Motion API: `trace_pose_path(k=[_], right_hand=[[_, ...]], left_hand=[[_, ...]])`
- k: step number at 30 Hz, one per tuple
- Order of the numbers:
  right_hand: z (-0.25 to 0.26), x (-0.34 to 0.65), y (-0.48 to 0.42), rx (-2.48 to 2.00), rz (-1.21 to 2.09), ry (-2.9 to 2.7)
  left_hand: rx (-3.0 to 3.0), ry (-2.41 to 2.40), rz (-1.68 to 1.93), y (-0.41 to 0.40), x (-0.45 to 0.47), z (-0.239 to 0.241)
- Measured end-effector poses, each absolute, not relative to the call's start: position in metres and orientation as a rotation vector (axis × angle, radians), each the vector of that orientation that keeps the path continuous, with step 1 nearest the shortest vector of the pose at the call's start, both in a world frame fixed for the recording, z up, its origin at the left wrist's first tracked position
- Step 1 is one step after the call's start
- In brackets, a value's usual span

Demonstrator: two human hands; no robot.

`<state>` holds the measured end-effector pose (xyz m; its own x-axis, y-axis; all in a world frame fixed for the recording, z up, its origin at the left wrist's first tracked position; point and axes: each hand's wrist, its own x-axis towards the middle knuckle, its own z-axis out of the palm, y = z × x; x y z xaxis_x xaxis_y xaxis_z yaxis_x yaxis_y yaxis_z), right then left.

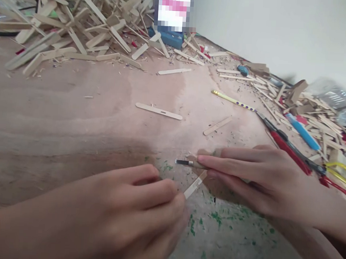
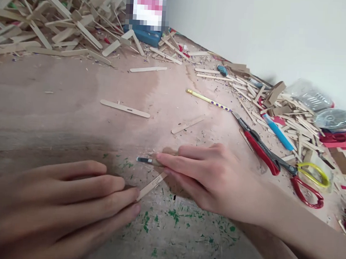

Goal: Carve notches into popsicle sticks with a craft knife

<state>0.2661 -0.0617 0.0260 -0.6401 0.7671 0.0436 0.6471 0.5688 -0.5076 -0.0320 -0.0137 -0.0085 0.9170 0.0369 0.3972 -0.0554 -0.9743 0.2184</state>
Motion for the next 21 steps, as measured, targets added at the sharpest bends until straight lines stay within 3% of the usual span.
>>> trace_pose_path(k=[10,21], right_hand=[[0.049,0.296,-0.075,-1.265,0.759,-2.46],[0.03,0.28,-0.072,-1.262,0.826,-2.408]], left_hand=[[2.78,-0.039,0.617,-0.013,-0.03,-0.014],[2.777,-0.075,0.544,-0.021,-0.028,-0.017]])
